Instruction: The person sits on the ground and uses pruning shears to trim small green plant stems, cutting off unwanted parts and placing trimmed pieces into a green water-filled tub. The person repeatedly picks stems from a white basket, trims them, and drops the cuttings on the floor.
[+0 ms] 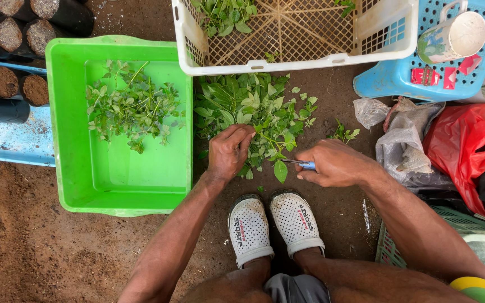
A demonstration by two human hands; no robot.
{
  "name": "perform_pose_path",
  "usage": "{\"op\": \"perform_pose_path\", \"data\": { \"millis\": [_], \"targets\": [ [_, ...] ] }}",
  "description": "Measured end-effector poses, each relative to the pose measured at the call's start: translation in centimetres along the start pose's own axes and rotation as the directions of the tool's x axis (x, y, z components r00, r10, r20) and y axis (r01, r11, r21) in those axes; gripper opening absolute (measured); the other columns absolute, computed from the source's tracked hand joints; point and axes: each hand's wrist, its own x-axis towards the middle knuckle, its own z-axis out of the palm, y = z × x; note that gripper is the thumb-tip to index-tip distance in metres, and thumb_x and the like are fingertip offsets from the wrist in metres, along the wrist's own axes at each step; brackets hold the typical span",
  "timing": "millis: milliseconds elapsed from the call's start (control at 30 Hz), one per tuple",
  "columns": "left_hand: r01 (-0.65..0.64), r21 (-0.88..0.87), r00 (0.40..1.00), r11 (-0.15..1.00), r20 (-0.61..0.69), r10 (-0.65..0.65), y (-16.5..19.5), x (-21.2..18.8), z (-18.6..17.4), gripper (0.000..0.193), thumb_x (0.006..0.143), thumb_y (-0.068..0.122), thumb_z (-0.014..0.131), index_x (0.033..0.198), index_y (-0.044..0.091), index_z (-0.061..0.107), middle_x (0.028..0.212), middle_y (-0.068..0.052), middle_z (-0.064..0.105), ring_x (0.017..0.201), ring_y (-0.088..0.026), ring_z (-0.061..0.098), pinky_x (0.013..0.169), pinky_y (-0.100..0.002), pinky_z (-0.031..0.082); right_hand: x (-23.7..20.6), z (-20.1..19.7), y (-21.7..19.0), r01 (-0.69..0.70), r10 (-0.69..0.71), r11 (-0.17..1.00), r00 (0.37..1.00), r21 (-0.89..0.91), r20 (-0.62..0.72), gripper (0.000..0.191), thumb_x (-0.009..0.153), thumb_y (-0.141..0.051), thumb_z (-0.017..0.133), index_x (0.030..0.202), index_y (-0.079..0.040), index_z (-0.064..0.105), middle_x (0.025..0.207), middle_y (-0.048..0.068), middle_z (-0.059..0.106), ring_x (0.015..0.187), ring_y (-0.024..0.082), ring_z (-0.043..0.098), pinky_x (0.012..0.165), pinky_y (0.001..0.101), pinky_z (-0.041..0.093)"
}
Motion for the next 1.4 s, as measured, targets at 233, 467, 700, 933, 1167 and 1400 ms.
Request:
{"op": "perform_pose_path", "data": {
  "millis": [233, 467, 700, 933, 1167, 1400],
  "targets": [
    [0.231, -0.21, 0.967, 0.95, -0.059, -0.248, -1.4, -1.2, 0.6, 0.008, 0.094, 0.002, 0.075, 0.102, 0.004, 0.075, 0.102, -0.01, 0.077, 0.087, -0.02, 0.076, 0.074, -0.031, 0.062, -0.5, 0.7, 0.2, -0.012, 0.016, 0.993, 0.999, -0.121, 0.031, 0.024, 0.08, -0.033, 0.078, 0.089, -0.012, 0.069, 0.068, 0.014, 0.07, 0.074, 0.038, 0.071, 0.069, 0.0548, 0.052],
    [0.161, -0.96, 0.685, 0.231, -0.06, -0.726, -3.1, -1.9, -2.3, 0.023, 0.097, 0.007, 0.075, 0.116, 0.001, 0.063, 0.105, -0.013, 0.075, 0.088, -0.023, 0.076, 0.075, -0.031, 0.062, 0.6, 3.0, 4.4, -0.107, 0.102, 0.992, 0.991, -0.061, -0.087, 0.022, 0.088, -0.034, 0.071, 0.096, -0.014, 0.07, 0.073, 0.012, 0.073, 0.071, 0.033, 0.073, 0.071, 0.0512, 0.055],
    [0.21, -0.973, 0.684, 0.095, 0.076, -0.726, -1.7, -2.2, -4.2, 0.041, 0.101, 0.028, 0.067, 0.134, 0.005, 0.06, 0.101, -0.01, 0.074, 0.081, -0.017, 0.073, 0.069, -0.027, 0.059, -1.7, 4.2, 12.4, -0.492, 0.536, 0.841, 0.702, 0.225, -0.468, 0.021, 0.086, -0.023, 0.071, 0.102, -0.01, 0.075, 0.086, 0.02, 0.074, 0.082, 0.036, 0.073, 0.079, 0.0485, 0.056],
    [0.608, -0.713, 0.72, 0.349, 0.309, -0.622, -0.7, -2.6, 2.4, 0.023, 0.096, 0.021, 0.071, 0.112, 0.004, 0.07, 0.093, -0.007, 0.077, 0.075, -0.014, 0.073, 0.064, -0.026, 0.057, -3.2, 6.7, 13.8, -0.675, 0.751, 0.653, 0.524, 0.343, -0.401, 0.024, 0.087, -0.029, 0.075, 0.097, -0.007, 0.076, 0.088, 0.02, 0.075, 0.084, 0.035, 0.074, 0.081, 0.0459, 0.057],
    [0.732, -0.562, 0.663, 0.385, 0.458, -0.592, -0.3, -4.1, 5.3, 0.023, 0.096, 0.018, 0.072, 0.114, 0.002, 0.07, 0.094, -0.005, 0.076, 0.075, -0.011, 0.071, 0.065, -0.024, 0.054, -1.7, 9.8, 11.8, -0.625, 0.779, 0.606, 0.34, 0.493, -0.527, 0.033, 0.079, -0.034, 0.086, 0.087, -0.004, 0.074, 0.079, 0.017, 0.074, 0.074, 0.031, 0.072, 0.074, 0.0456, 0.057],
    [0.7, -0.577, 0.687, 0.421, 0.381, -0.619, -1.4, -4.3, 3.5, 0.025, 0.095, 0.019, 0.073, 0.115, 0.002, 0.07, 0.095, -0.005, 0.077, 0.077, -0.01, 0.071, 0.066, -0.024, 0.055, -0.9, 10.7, 11.3, -0.114, 0.83, 0.469, 0.396, 0.876, -0.393, 0.016, 0.086, -0.011, 0.078, 0.089, 0.001, 0.068, 0.068, 0.01, 0.065, 0.054, 0.018, 0.058, 0.05, 0.0358, 0.046]
  ]
}}
